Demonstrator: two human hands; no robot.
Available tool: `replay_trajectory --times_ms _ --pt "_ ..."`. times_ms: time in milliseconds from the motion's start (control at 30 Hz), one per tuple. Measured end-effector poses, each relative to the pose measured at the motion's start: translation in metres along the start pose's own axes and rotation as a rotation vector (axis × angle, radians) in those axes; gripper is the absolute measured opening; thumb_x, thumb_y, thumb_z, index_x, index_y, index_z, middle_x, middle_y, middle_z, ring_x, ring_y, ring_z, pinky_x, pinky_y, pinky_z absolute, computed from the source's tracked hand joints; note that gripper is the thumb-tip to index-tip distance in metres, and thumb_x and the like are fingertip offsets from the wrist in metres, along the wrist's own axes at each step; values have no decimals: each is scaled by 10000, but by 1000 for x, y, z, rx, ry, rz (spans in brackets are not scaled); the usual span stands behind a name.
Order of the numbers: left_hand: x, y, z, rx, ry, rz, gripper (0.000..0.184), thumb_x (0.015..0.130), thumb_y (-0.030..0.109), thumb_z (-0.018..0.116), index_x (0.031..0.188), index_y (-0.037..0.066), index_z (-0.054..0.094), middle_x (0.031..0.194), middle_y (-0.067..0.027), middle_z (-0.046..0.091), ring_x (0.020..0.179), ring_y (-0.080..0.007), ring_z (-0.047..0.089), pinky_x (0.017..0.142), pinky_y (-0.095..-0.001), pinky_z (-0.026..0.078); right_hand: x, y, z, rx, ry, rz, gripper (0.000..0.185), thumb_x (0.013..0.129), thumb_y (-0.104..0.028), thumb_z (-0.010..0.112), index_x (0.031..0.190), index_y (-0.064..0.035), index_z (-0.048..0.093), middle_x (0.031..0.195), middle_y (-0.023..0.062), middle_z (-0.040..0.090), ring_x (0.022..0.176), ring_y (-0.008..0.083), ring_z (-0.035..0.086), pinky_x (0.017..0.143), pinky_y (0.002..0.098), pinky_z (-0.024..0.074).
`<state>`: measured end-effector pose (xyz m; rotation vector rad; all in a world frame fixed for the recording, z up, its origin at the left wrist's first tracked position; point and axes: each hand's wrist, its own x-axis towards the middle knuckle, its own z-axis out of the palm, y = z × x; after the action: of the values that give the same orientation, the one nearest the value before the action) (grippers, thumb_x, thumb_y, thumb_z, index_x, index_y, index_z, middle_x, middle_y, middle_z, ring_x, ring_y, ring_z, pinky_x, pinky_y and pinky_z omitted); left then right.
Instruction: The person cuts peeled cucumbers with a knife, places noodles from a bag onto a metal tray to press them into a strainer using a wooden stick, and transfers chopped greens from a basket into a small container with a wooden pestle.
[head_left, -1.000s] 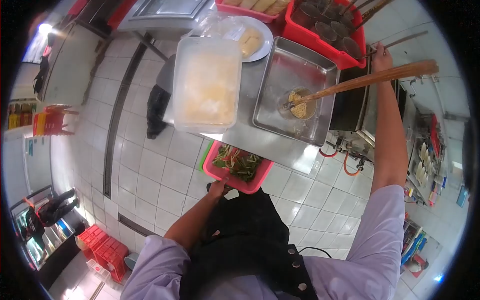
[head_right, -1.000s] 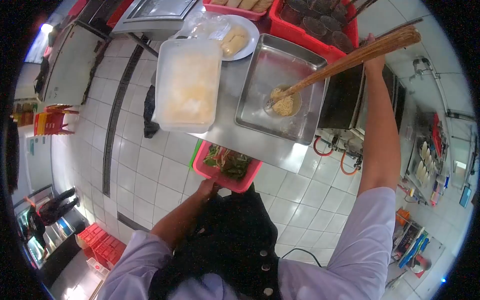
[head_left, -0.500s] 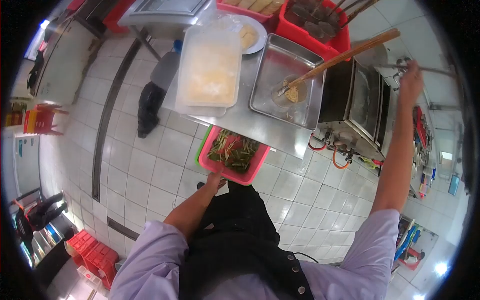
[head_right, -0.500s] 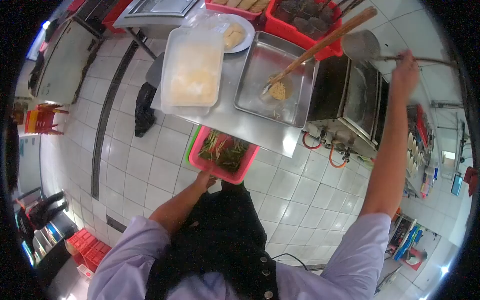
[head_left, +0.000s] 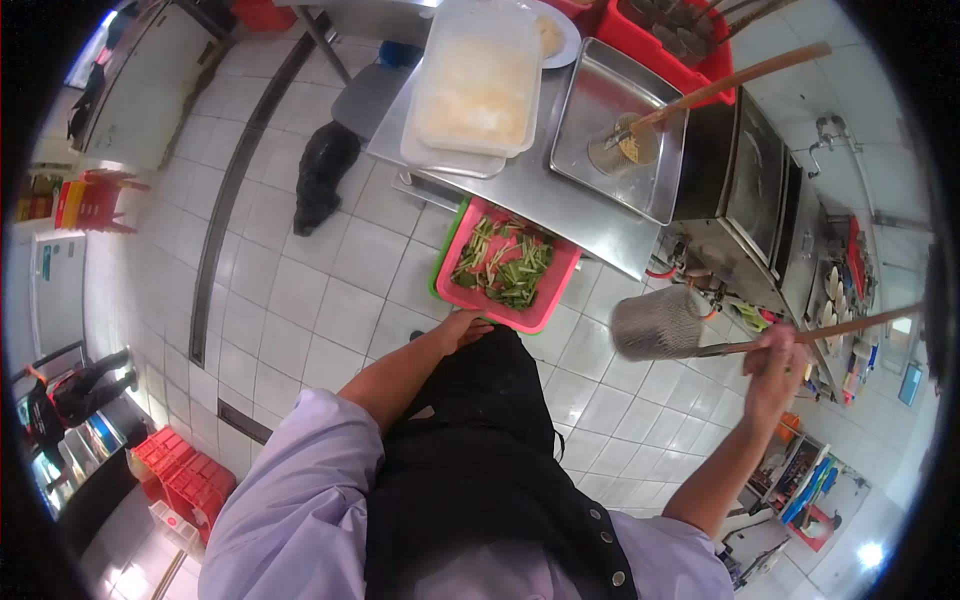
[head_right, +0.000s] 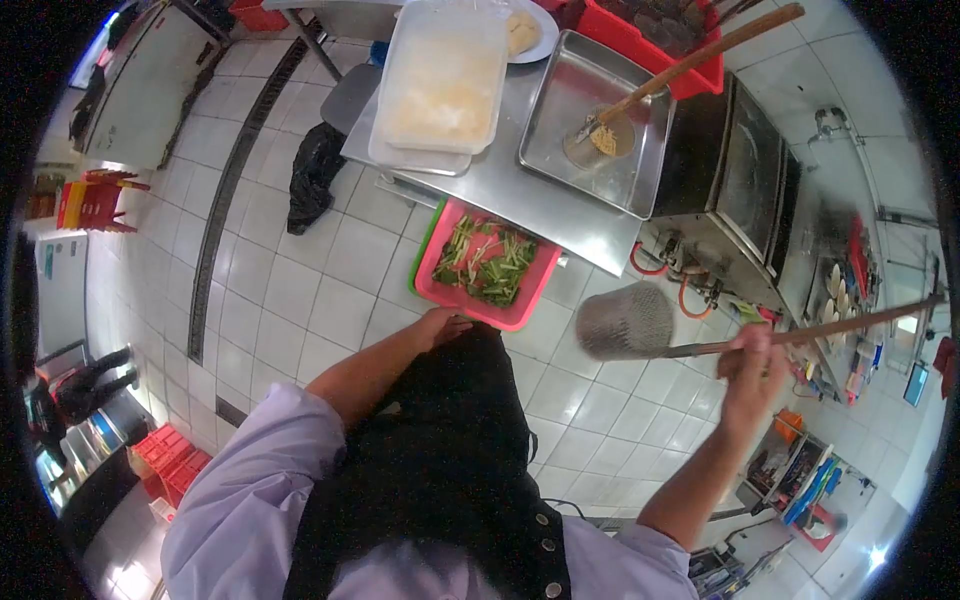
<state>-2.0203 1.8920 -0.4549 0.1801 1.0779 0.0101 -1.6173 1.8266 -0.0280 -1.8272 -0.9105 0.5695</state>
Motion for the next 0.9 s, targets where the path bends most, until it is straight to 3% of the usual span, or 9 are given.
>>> replay_trajectory --times_ms 100,233,433,500,633,700,800,867,900 --pt "-22 12 8 100 217 69 561 871 337 768 1315 120 504 1215 -83 630 1010 -204 670 778 -347 569 -23 -2 32 31 -208 24 323 1069 -268 498 867 -28 577 746 31 555 540 77 480 471 237 365" --pt "-27 16 -18 181 183 28 607 825 317 810 1303 110 499 1181 -84 615 982 -213 649 788 -369 567 -29 -13 75 69 -358 5 302 1047 -196 519 838 8 595 787 54 597 556 77 494 493 238 395" --pt "-26 12 -76 565 303 65 456 837 274 785 1184 58 583 937 -89 670 809 -228 672 729 -358 546 -30 -27 126 17 -539 35 184 998 -93 591 875 23 662 796 32 627 609 75 506 546 244 409" --pt "-38 19 -80 837 470 393 356 874 222 720 1143 20 603 818 -106 664 702 -258 660 703 -382 536 -32 -29 146 -6 -582 -16 183 997 -106 601 883 19 669 792 55 641 619 116 544 572 268 438" --pt "-175 86 14 780 436 1043 329 895 112 656 1207 31 590 1082 -158 665 1022 -317 649 931 -411 489 -38 -34 188 -135 -719 -157 131 968 -148 653 1011 -34 701 863 183 693 764 350 679 695 386 531" --pt "-248 111 68 1086 389 1293 445 871 76 680 1300 53 563 1281 -169 601 1235 -339 553 1066 -425 414 -46 -40 215 -189 -730 -212 141 972 -161 654 988 -28 700 862 153 708 769 332 679 715 377 529" --pt "-287 119 106 1260 175 1214 535 857 45 684 1367 68 525 1387 -169 544 1315 -365 492 1117 -444 373 -63 -50 250 -227 -781 -271 166 970 -194 660 979 -35 706 903 132 725 832 342 678 765 391 528" --pt "-275 108 91 1314 65 1196 452 885 48 652 1327 61 557 1364 -165 579 1274 -388 535 1073 -442 421 -71 -49 267 -200 -817 -279 176 965 -214 663 993 -47 711 945 140 727 890 371 676 793 415 530" --pt "-279 103 90 1219 95 1052 371 900 46 630 1268 47 579 1315 -167 607 1230 -396 564 1035 -438 448 -74 -46 273 -133 -842 -294 203 962 -242 666 1027 -52 695 992 150 719 915 377 674 806 427 525"
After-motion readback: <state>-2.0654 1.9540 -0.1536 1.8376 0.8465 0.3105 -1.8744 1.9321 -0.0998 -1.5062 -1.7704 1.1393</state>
